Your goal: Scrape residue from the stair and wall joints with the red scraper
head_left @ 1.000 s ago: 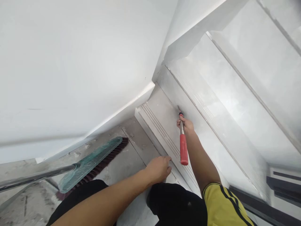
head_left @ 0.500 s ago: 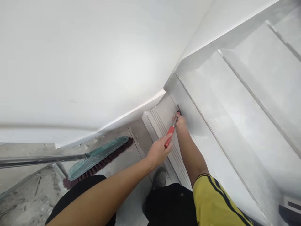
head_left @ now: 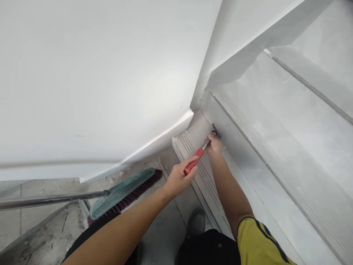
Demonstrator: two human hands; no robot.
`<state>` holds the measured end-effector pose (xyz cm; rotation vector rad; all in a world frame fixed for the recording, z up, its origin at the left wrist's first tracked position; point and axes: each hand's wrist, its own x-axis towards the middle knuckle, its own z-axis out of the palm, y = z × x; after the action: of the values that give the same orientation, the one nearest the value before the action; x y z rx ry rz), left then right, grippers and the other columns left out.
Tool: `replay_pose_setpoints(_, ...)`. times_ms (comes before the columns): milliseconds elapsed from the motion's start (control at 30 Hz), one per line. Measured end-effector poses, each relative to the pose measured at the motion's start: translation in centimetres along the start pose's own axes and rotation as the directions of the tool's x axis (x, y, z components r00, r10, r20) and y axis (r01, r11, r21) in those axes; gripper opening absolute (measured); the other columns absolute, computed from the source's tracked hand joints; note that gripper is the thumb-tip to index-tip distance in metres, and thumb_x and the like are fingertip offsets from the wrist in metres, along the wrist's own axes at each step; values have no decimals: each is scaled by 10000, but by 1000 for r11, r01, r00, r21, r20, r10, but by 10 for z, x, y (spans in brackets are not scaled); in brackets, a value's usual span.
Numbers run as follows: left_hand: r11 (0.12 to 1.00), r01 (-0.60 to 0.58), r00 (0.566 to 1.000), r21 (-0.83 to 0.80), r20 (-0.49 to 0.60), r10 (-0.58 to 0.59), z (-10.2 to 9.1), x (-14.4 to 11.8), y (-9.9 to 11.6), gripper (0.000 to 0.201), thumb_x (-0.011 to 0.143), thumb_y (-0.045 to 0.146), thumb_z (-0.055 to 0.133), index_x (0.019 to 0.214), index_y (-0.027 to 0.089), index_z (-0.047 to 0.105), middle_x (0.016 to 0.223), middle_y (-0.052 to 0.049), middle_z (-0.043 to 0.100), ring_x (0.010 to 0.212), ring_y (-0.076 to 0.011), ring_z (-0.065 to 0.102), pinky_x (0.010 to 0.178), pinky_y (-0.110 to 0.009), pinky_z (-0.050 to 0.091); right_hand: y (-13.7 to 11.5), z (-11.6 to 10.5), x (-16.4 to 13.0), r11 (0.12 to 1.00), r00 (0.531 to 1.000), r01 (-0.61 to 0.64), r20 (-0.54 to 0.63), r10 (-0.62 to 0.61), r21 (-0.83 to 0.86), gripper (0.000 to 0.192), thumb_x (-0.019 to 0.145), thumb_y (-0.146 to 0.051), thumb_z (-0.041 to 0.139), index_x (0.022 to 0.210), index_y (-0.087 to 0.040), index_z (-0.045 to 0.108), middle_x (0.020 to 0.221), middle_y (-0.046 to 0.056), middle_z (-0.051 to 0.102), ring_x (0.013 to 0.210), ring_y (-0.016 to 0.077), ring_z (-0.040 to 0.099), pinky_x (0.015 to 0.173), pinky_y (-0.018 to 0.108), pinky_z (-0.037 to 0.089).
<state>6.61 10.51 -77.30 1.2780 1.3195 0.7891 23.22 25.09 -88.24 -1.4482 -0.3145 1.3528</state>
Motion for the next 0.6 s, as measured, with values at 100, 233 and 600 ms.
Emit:
replay_pose_setpoints(100,997,55,997,-49,-56,-58,-6,4,-2,410,834,397,473,1159,176,591,884,-5,649,713,-110,520,669,-212,424,-5,10,-5,983,990,-118,-61,128,140,248,694,-57,565,653,-198,365,508,-82,425,417,44,446,437,157,435)
replay_pose_setpoints(233,997,18,996,-73,-90,-24,-14,6,-3,394,829,407,494,1144,197,603,799,19,601,662,-97,462,634,-200,387,-8,17,-5,975,991,-126,75,114,184,218,742,-116,556,678,-202,365,541,-71,445,473,57,501,480,172,474)
replay_pose_setpoints(600,982,82,995,-171,-46,-92,-25,13,-18,471,821,461,495,1176,162,577,588,54,439,522,-83,341,521,-198,327,20,14,7,997,998,-8,-62,13,82,163,716,-132,540,712,-207,394,500,-72,465,456,90,521,403,190,452)
